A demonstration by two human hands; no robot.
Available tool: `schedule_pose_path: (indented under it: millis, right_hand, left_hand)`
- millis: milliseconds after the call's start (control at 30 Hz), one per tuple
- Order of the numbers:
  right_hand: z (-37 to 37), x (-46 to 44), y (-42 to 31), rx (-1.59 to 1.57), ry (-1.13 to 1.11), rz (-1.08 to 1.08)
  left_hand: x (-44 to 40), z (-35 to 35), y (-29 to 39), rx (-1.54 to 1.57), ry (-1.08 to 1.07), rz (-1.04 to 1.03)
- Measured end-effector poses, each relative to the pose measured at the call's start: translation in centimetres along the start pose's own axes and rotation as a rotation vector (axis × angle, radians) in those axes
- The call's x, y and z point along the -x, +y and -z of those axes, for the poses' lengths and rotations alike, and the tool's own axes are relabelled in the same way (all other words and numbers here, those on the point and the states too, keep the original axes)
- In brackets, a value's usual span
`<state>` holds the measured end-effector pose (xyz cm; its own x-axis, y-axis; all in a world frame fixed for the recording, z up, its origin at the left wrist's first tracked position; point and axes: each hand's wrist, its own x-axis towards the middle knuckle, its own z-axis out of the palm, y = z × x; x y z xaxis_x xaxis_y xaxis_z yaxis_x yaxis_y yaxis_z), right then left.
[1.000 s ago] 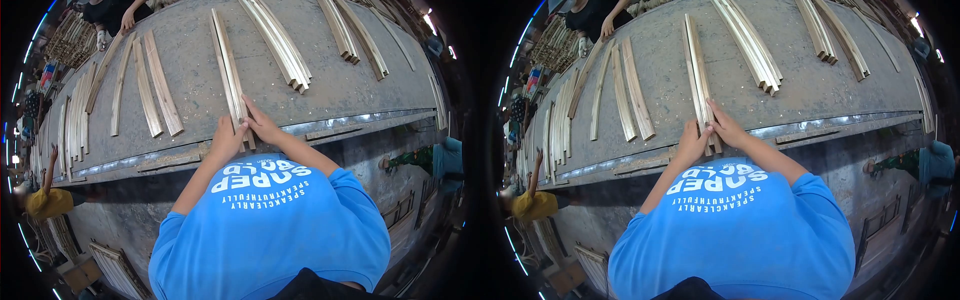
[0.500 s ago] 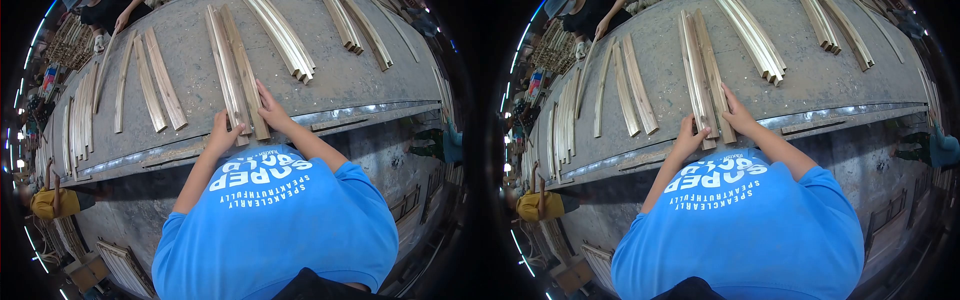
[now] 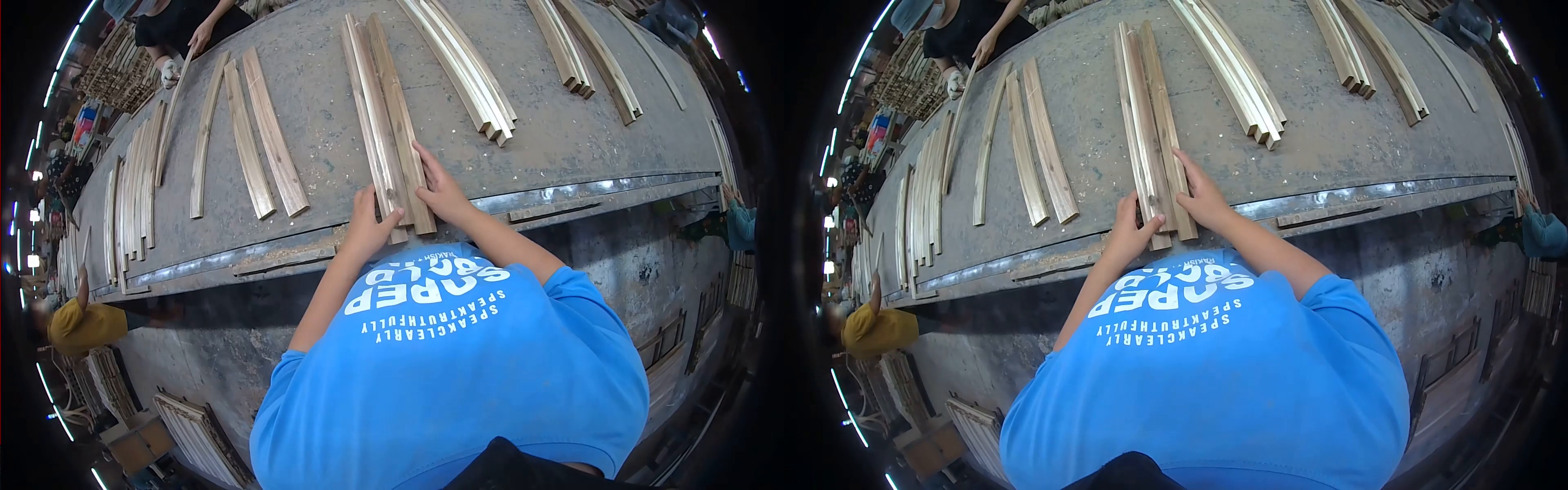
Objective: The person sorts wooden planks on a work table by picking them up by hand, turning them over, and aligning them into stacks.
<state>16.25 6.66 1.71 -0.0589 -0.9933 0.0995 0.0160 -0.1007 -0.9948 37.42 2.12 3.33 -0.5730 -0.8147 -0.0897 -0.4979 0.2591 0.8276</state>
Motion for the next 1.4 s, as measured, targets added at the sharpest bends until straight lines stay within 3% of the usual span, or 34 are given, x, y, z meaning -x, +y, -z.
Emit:
schedule_pose_path:
  millis: [67,133,267,333,467,567,600,667,733,800,833,1133,1400]
  right_hand:
    - [-0.4,-0.3,-0.5,-0.146,-0.005,-0.052]
    - [-0.4,-1.0,-0.2,0.021,-0.022,-0.034]
    - [-1.0,-2.8,-0.6,0.018,-0.046,0.008]
    - [-1.6,-3.3,-2.8,0.49,0.016,-0.059]
    - [-1.7,-4.2,-2.1,0.57,-0.006,-0.003]
    - [-1.2,-4.2,-1.8,0.549,-0.011,0.02]
    - [-1.0,-4.2,-1.8,0.557,-0.005,0.021]
    - [-0.6,-4.3,-1.9,0.565,-0.001,0.026]
    - [-0.2,-4.9,-2.2,0.507,0.019,-0.047]
    - [0.5,-5.6,-2.5,0.547,0.023,0.032]
    - [1.0,-6.1,-2.7,0.584,0.028,0.104]
    - [4.8,-11.5,-9.9,1.248,0.092,0.468]
    - [1.7,-12.3,-10.1,1.276,-0.085,0.474]
  left_hand:
    - [0.4,0.5,1.1,0.003,-0.021,0.021]
    - [0.9,1.1,2.5,-0.092,-0.12,0.007]
    - [1.2,1.9,3.2,-0.144,-0.184,-0.045]
    - [1.2,2.2,3.0,-0.175,-0.232,-0.031]
    - [1.0,2.8,1.1,-0.147,-0.257,-0.026]
    - [2.3,4.1,-2.5,0.242,-0.142,-0.08]
    - [2.9,5.6,-0.7,0.243,-0.139,-0.081]
    - [4.3,8.9,2.4,1.103,-0.149,0.3]
    - [4.8,10.8,0.9,1.285,-0.108,0.246]
    - [5.2,12.6,0.8,1.503,-0.193,0.059]
    - [5.8,12.9,1.0,1.322,-0.107,0.102]
    - [8.8,18.4,0.2,1.267,-0.042,0.086]
    - [14.9,23.1,0.5,1.336,0.022,0.069]
